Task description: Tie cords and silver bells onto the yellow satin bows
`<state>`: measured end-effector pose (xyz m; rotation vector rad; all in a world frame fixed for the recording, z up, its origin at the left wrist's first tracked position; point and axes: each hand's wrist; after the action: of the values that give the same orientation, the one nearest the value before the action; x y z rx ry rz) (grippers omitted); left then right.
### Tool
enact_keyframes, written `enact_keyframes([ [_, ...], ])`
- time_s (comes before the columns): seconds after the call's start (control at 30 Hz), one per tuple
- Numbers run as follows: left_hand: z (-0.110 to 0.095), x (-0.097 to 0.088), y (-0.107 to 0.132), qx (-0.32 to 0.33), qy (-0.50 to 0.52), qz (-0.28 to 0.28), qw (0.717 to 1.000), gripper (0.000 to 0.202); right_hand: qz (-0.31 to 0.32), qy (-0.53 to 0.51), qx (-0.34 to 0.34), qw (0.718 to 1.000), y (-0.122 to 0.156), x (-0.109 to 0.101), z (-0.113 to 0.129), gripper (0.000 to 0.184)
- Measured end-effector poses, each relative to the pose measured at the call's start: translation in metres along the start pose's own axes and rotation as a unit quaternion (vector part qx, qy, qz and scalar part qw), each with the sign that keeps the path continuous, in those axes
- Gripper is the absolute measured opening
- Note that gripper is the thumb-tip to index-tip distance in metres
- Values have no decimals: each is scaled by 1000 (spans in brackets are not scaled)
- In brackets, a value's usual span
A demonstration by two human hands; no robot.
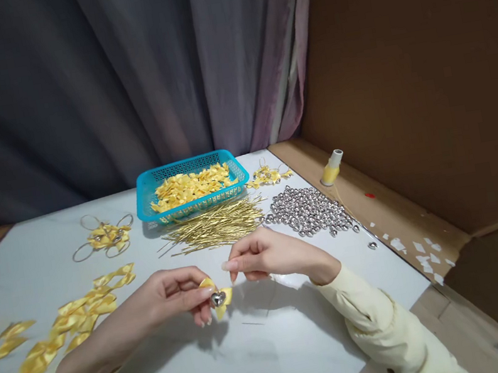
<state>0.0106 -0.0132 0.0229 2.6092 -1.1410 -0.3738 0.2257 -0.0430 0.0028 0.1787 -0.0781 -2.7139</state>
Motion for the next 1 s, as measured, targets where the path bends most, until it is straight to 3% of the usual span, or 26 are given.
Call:
enact_keyframes([
  [0.3,9,2,-2,2,42,-9,999,26,7,-9,1,1000,3,4,5,29],
  [0.53,2,9,2,-16,64,-39,997,23,-11,-6,-18,1000,5,4,5,25],
  [1.0,7,12,1,2,125,-16,992,22,-34,-50,-16,998,3,9,9,25],
])
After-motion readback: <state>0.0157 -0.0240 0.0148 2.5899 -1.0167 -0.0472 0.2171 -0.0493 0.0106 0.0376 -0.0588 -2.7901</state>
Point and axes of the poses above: each hand's wrist, its own y-axis away from the middle knuckle, its own x-axis out of the palm, z = x × y, and after that the axes turned 7 degrees about -z, right-handed
